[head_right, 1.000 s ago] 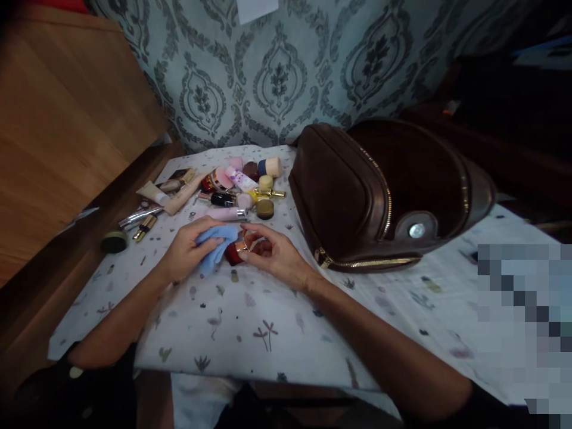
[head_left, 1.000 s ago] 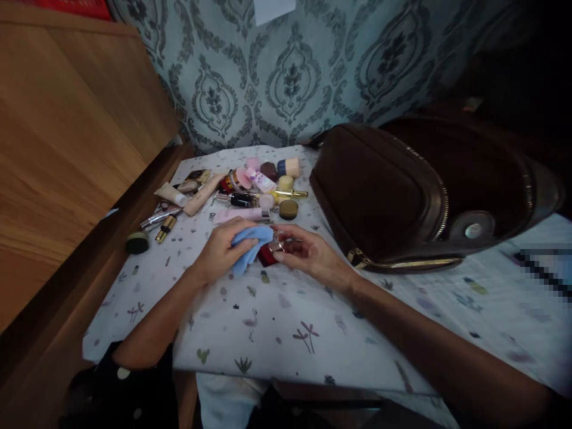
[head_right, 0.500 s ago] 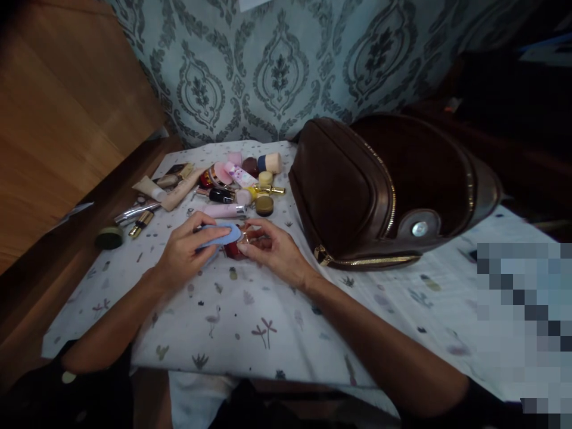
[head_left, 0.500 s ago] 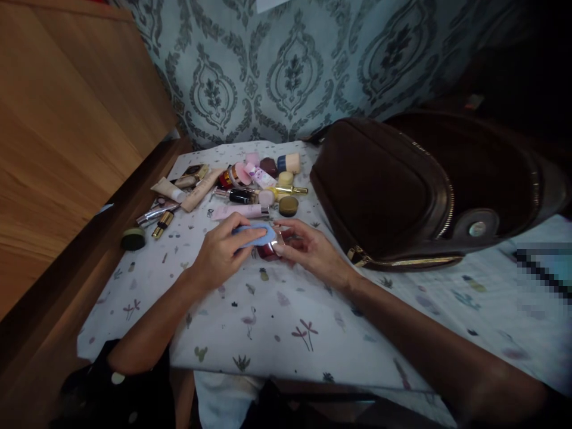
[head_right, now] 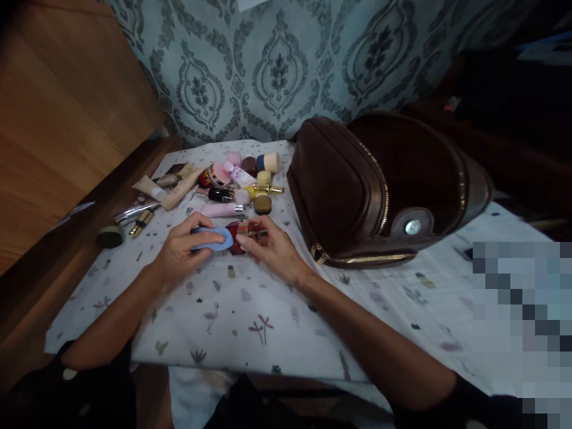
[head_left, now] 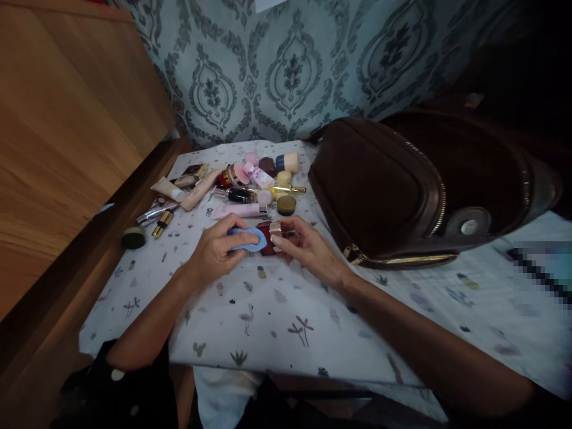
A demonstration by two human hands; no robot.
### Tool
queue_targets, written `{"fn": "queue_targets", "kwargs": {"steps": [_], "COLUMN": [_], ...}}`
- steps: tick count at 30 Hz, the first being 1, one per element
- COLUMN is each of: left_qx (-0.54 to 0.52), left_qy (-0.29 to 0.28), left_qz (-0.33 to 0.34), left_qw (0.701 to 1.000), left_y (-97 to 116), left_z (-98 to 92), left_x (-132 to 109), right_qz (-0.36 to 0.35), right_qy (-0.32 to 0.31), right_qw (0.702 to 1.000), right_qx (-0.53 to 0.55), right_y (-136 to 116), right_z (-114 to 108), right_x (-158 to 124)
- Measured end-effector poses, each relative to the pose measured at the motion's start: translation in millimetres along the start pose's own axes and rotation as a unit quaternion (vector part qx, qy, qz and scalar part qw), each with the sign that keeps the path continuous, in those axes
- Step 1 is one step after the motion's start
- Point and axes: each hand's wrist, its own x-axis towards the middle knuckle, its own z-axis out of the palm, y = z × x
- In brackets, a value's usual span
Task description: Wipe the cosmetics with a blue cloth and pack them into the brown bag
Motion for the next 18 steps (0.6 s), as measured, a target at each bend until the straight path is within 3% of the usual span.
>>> {"fn": "queue_targets", "kwargs": {"steps": [8,18], "left_qx": [-0.021,0.137], "left_qy": [0.046,0.047], "left_qz": [-0.03,0.045], "left_qw": [0.998,0.988], "left_y": [-3,2], "left_z": [11.3,14.5], "left_x": [-5,-7], "right_qz": [-0.018,0.006], "right_qy": [-0.028,-0.007], "right_qw": [0.999,1.0], "right_qx": [-0.002,-0.019], "right_y": [2,-2], "right_z": [-5,-3], "right_x": [1,1]}}
